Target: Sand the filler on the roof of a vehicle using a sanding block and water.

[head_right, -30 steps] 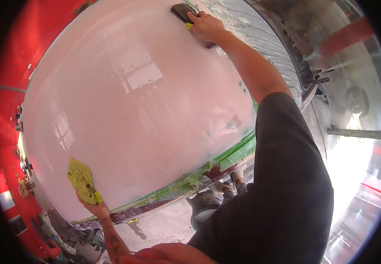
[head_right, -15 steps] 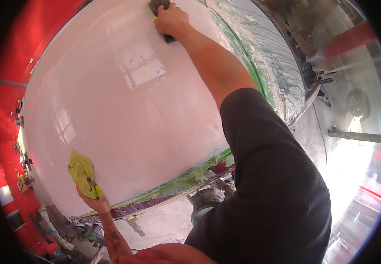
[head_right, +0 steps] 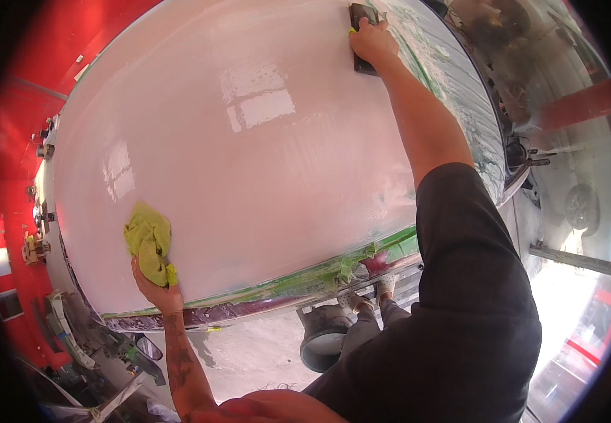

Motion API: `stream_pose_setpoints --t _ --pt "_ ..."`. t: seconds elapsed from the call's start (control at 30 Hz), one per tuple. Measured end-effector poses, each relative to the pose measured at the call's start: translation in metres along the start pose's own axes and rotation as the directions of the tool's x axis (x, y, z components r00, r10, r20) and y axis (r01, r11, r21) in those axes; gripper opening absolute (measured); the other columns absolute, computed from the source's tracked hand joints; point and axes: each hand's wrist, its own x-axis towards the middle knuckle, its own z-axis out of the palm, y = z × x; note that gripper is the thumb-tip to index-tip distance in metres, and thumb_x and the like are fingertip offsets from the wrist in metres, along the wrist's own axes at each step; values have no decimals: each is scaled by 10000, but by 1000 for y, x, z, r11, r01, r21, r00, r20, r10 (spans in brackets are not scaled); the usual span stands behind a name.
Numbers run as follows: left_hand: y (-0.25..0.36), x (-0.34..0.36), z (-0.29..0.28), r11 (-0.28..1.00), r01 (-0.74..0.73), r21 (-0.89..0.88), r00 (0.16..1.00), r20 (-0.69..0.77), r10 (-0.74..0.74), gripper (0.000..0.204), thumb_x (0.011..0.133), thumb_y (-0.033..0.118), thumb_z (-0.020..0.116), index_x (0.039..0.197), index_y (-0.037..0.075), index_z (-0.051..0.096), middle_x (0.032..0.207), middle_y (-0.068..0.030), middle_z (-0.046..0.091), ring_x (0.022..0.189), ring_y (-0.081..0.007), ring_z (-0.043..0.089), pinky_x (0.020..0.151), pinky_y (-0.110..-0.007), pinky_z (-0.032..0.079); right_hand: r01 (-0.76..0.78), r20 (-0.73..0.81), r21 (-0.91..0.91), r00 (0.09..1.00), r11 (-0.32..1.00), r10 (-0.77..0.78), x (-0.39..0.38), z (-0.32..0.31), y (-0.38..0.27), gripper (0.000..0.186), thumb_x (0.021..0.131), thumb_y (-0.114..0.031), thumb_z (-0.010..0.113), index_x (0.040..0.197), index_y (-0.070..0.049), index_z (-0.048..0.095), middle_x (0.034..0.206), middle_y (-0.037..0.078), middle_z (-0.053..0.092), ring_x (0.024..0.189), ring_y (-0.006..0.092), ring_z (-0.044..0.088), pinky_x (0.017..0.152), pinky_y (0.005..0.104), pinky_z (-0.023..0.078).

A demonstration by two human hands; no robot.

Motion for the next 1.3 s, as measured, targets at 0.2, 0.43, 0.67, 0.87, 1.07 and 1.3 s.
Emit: stream_pose_setpoints --t 0.2,0.43,0.67,0.87,1.07,1.3 --pt "2 1 1 999 -8 -37 1000 4 8 744 808 381 721 1398 39 424 1413 -235 445 1309 -420 416 1087 -513 317 532 -64 229 844 816 -532 -90 31 -287 453 925 -313 491 1304 -68 523 1259 226 512 1151 364 552 913 458 507" --pt "-6 -3 -9 999 26 -38 1000 -5 -27 739 791 339 736 1394 41 430 1408 -237 452 1306 -423 419 1084 -514 319 564 30 212 812 798 -583 -82 18 -251 476 925 -344 488 1384 -219 504 1286 171 529 1220 324 515 934 460 487" --pt "8 3 -4 999 34 13 999 1 -34 732 762 314 745 1377 50 447 1409 -224 447 1288 -429 422 1070 -529 320 3 -51 -26 999 1000 -4 -1 12 -12 582 901 -496 520 1413 -223 476 1301 248 505 1157 393 577 937 482 490" --pt "7 1 -10 999 30 23 999 18 -31 752 743 320 756 1379 60 450 1409 -202 446 1282 -419 426 1065 -530 319 463 -71 154 886 873 -458 -94 17 -270 415 915 -291 485 1260 -70 551 1243 201 528 1133 360 561 898 437 517" --pt "5 2 -7 1000 28 -13 999 18 -27 749 763 314 755 1393 65 435 1416 -200 445 1289 -413 421 1068 -519 320 792 74 149 588 592 -806 -168 27 -373 476 944 -240 443 1389 -74 474 1278 193 510 1199 328 508 928 449 481" --pt "4 4 -9 999 41 9 999 24 -41 748 751 314 761 1383 71 444 1415 -188 444 1295 -405 419 1072 -527 314 197 -34 -3 980 980 -197 -34 14 -70 610 928 -484 479 1480 -241 395 1328 215 501 1213 404 520 970 494 464"
